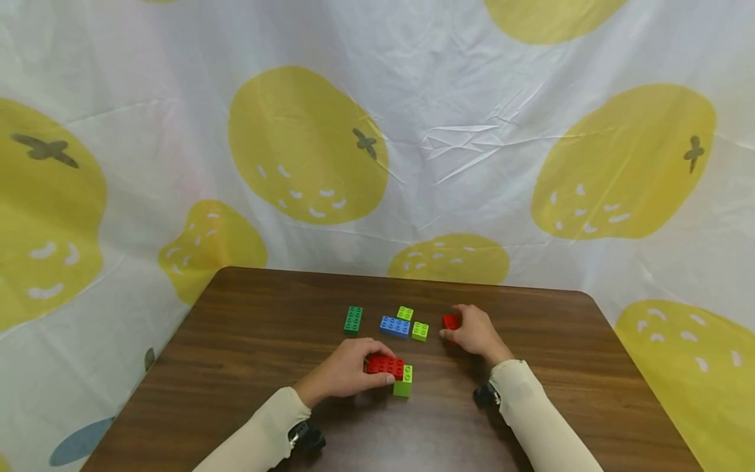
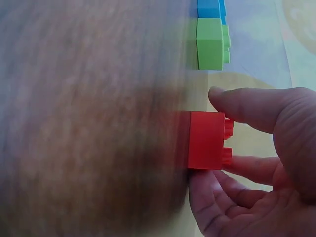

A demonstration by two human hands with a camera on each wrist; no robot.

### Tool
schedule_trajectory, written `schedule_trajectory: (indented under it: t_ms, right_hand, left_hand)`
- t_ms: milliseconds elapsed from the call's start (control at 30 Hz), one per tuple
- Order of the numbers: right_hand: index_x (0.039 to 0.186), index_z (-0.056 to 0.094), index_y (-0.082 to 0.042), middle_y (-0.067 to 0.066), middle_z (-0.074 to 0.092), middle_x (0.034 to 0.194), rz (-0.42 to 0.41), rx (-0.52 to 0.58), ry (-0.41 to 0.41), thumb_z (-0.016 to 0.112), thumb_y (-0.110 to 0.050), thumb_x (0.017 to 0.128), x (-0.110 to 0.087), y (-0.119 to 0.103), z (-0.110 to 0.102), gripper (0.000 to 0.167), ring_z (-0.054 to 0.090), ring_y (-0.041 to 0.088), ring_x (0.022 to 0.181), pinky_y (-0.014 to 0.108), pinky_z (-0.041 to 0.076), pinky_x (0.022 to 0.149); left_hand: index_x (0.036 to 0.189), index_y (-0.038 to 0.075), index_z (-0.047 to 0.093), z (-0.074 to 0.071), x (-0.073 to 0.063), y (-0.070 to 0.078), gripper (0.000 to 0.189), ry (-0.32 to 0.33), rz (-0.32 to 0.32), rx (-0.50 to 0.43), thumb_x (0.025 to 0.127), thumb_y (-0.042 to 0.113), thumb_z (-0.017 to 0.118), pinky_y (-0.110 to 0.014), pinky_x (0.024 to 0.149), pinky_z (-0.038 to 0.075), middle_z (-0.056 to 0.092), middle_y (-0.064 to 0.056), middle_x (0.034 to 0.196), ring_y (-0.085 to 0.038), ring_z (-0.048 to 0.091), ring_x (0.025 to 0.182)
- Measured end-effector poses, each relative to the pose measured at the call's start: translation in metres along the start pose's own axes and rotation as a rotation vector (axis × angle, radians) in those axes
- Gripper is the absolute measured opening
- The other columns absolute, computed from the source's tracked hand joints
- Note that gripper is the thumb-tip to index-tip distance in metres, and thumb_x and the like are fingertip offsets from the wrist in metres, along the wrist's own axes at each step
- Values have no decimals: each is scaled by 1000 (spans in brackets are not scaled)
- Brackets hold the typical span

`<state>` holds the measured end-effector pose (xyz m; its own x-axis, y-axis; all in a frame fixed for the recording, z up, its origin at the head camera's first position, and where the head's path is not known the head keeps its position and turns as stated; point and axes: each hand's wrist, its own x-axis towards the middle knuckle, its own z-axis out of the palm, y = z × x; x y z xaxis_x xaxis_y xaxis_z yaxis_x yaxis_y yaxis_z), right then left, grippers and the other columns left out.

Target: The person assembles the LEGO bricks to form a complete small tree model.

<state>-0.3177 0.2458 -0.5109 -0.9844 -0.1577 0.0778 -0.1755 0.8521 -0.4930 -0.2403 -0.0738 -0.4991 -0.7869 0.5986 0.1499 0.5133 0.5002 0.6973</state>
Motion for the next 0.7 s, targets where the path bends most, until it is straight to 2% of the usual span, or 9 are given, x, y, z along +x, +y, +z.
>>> schedule_trajectory:
  t_ms: [100, 333, 700]
  right_hand:
    - [135, 63, 9, 27, 70, 124, 21, 16, -2, 86, -26, 86, 0, 1, 0, 65, 67, 39, 108, 51, 54, 96]
    - [129, 71, 2, 19, 75, 117, 3, 56, 13, 82, -22, 89, -2, 0, -3, 48, 68, 31, 99, 47, 55, 89]
    - [127, 74, -2, 16, 71, 115, -151, 109, 47, 79, -19, 92, -14, -14, -9, 39, 67, 25, 95, 40, 55, 83]
  left_hand:
    - [118, 19, 75, 0, 1, 0, 35, -2, 3, 6, 93, 41, 82, -24, 82, 53, 74, 4, 110, -6, 62, 95]
    - [119, 19, 74, -1, 1, 2, 35, -16, -12, 3, 93, 41, 82, -23, 81, 53, 74, 3, 111, -6, 62, 95]
    - [117, 19, 75, -1, 2, 2, 34, -1, -4, 19, 92, 40, 83, -23, 82, 53, 75, 4, 110, -6, 62, 95]
